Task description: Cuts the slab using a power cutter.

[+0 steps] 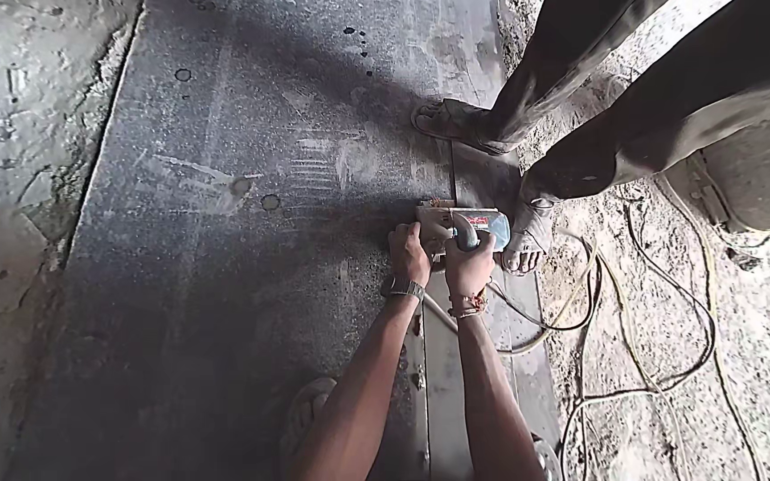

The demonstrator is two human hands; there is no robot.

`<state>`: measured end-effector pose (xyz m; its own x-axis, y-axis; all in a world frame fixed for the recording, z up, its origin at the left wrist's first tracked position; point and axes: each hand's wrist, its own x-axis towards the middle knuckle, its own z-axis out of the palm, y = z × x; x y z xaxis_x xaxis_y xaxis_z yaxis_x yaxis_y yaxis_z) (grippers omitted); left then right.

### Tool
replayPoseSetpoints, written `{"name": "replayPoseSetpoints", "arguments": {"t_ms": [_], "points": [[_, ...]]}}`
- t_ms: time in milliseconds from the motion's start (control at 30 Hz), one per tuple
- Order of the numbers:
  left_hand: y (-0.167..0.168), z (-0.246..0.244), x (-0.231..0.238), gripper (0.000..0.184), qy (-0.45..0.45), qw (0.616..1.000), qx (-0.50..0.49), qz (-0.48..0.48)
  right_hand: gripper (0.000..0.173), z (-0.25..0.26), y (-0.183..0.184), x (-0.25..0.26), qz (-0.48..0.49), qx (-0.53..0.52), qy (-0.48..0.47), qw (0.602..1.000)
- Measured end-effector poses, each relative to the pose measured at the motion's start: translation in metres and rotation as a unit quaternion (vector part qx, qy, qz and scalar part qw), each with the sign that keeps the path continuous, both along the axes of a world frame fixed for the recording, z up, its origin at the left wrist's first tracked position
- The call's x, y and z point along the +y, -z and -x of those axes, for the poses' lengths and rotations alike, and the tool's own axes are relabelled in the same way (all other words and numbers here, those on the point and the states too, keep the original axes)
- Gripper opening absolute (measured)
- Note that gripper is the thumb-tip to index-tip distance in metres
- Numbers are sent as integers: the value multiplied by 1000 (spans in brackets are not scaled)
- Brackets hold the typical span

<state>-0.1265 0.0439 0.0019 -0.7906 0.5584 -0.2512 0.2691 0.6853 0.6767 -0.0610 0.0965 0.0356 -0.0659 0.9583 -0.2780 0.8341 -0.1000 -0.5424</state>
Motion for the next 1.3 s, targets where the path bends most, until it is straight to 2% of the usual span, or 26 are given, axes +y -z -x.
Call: {"name": "replayPoseSetpoints", "arguments": {"t_ms": [267, 633, 1033, 1300], "points": [[-2, 2, 1, 53, 15, 1000, 13, 3, 54, 3, 2, 4, 6, 3, -3, 1000], [20, 6, 3, 49, 13, 996, 73, -44, 53, 7, 0, 9, 16, 0, -3, 1000], [8, 18, 14, 46, 31, 998, 44, 11, 51, 12, -1, 17, 24, 2, -13, 1000], [7, 25, 19, 53, 31, 999, 22, 28, 51, 16, -3, 20, 26, 11, -11, 1000]]}}
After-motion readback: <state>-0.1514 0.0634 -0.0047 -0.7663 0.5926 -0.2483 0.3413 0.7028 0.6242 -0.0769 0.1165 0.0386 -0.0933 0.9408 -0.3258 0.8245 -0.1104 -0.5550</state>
